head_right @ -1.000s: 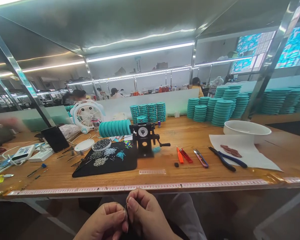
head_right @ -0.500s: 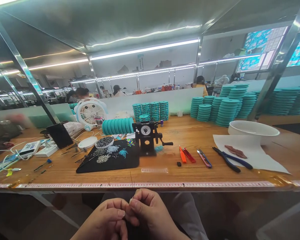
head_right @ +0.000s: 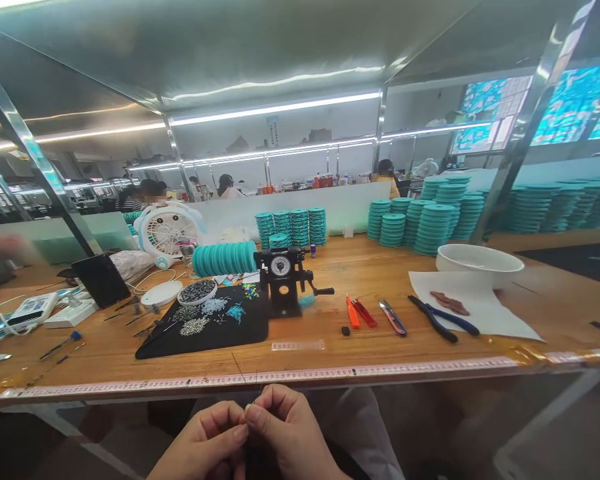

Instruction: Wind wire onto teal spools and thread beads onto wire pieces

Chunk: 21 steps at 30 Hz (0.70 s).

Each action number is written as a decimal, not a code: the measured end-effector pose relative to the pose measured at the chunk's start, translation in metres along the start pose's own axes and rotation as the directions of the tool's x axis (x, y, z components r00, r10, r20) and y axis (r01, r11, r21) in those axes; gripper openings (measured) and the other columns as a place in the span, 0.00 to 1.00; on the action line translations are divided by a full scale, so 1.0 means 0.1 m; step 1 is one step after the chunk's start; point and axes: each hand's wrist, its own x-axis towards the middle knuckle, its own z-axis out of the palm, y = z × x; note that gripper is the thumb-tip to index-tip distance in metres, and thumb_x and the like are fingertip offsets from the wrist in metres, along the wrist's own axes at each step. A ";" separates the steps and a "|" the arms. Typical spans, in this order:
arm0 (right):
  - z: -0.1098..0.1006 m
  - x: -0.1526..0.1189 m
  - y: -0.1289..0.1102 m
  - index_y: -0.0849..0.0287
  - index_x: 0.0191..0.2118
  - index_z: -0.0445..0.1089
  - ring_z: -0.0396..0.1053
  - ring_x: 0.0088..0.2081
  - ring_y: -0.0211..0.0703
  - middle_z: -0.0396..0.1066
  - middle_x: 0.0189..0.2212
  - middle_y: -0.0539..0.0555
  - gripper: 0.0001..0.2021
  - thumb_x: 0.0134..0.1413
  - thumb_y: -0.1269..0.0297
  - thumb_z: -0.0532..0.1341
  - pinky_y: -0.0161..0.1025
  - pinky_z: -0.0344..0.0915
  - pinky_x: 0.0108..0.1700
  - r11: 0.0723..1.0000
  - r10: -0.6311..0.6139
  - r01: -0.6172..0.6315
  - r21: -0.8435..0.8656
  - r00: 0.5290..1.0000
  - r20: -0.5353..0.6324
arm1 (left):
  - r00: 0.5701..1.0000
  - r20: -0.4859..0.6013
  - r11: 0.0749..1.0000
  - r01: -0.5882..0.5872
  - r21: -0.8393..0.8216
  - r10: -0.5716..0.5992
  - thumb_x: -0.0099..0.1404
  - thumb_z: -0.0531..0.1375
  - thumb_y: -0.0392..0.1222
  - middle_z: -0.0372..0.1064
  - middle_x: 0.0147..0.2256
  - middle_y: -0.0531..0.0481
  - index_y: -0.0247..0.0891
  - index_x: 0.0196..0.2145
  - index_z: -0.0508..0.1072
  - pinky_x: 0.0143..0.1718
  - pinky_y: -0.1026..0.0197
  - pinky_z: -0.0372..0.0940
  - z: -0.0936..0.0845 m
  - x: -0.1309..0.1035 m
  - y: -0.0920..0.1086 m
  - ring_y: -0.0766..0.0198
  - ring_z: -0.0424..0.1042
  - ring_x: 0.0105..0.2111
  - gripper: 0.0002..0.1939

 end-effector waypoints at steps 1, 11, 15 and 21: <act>0.00 0.01 -0.02 0.61 0.24 0.62 0.58 0.21 0.33 0.64 0.18 0.47 0.20 0.39 0.54 0.71 0.33 0.52 0.26 1.000 -0.003 0.003 -0.011 1.000 0.005 | 1.000 -0.008 1.000 -0.015 0.011 0.015 0.50 0.66 0.55 0.64 0.16 0.55 0.34 0.26 0.68 0.13 0.70 0.38 -0.02 0.01 0.00 0.77 0.50 0.12 0.20; -0.56 0.51 -1.26 0.61 0.32 0.69 0.65 0.31 0.45 0.70 0.30 0.56 0.13 0.46 0.55 0.63 0.37 0.55 0.30 0.393 -0.566 -0.102 -0.914 0.757 -0.328 | 0.912 -0.323 0.963 -0.208 0.170 0.254 0.50 0.67 0.49 0.71 0.35 0.51 0.39 0.32 0.76 0.44 0.63 0.57 -0.39 -0.01 0.49 0.59 0.64 0.41 0.13; -0.66 0.78 -1.37 0.59 0.13 0.62 0.62 0.22 0.40 0.64 0.13 0.49 0.14 0.41 0.65 0.65 0.35 0.51 0.25 0.375 -0.404 -0.129 -0.918 0.869 -0.287 | 0.929 -0.279 0.969 -0.246 0.034 0.245 0.51 0.67 0.45 0.70 0.30 0.52 0.37 0.29 0.75 0.41 0.65 0.59 -0.22 0.14 0.62 0.64 0.65 0.37 0.10; -0.40 0.62 -1.48 0.61 0.20 0.66 0.50 0.14 0.31 0.64 0.14 0.48 0.12 0.49 0.60 0.58 0.33 0.45 0.19 0.553 -0.239 -0.026 -0.833 0.952 -0.189 | 0.976 -0.219 0.948 -0.078 -0.308 0.009 0.53 0.65 0.33 0.73 0.33 0.46 0.34 0.27 0.70 0.22 0.71 0.58 -0.01 0.41 0.66 0.64 0.72 0.33 0.05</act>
